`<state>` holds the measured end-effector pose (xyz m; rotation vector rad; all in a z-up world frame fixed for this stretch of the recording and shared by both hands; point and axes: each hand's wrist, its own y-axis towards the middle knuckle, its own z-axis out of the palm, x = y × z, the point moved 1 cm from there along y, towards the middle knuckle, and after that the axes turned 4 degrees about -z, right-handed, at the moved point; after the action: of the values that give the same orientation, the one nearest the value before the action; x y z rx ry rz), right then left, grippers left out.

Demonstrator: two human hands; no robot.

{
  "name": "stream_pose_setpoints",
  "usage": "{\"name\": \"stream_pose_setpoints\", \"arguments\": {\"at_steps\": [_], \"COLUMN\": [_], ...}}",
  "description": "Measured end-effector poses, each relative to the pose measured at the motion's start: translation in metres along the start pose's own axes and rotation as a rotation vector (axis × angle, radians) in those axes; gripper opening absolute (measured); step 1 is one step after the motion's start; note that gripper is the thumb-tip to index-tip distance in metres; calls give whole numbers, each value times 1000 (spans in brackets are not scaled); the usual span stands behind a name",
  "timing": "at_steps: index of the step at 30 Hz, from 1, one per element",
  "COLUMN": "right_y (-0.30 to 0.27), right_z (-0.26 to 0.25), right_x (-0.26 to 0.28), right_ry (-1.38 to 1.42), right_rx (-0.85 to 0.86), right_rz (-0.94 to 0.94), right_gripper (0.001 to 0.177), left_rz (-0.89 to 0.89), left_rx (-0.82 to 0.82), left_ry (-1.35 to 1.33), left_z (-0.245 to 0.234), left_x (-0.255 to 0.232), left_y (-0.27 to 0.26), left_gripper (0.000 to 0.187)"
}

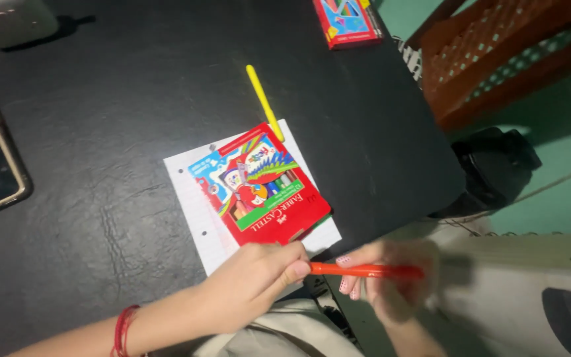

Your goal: Testing various colored markers from a box by drawing swatches on a piece of paper to create a color chart.

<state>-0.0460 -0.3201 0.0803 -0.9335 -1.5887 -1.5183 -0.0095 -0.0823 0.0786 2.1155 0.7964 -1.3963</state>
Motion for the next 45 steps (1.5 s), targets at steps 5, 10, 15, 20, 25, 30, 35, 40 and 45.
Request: {"name": "stream_pose_setpoints", "arguments": {"at_steps": [5, 10, 15, 20, 25, 30, 35, 40, 45], "right_y": [-55, -115, -121, -145, -122, -106, -103, -104, -98], "right_z": [0, -17, -25, 4, 25, 53, 62, 61, 68], "right_x": [-44, -69, -42, -105, -86, -81, -78, -85, -83], "right_ry": [242, -26, -626, -208, -436, -331, -386, -305, -506], "right_rx": [-75, -334, -253, -240, 32, -12, -102, -211, -110], "right_rz": [-193, -121, -46, -304, -296, -346, -334, -142, -464], "right_gripper": [11, 30, 13, 3, 12, 15, 16, 19, 22], "left_rz": [-36, 126, 316, 407, 524, 597, 610, 601, 601], "left_rx": [10, -74, -272, -350, -406, -434, -481, -484, -483], "left_ry": [9, 235, 1039, 1194, 1188, 1138, 1121, 1111, 1073], "left_z": [9, 4, -1, 1, 0, -6, -10, -9, -12], "left_x": [5, 2, 39, 80, 91, 97, 97, 100, 95], "left_y": [-21, -29, -37, -45, -49, -47, -45, -46, -45], "left_gripper": [42, 33, 52, 13, 14, 17, 14, 13, 15]}}
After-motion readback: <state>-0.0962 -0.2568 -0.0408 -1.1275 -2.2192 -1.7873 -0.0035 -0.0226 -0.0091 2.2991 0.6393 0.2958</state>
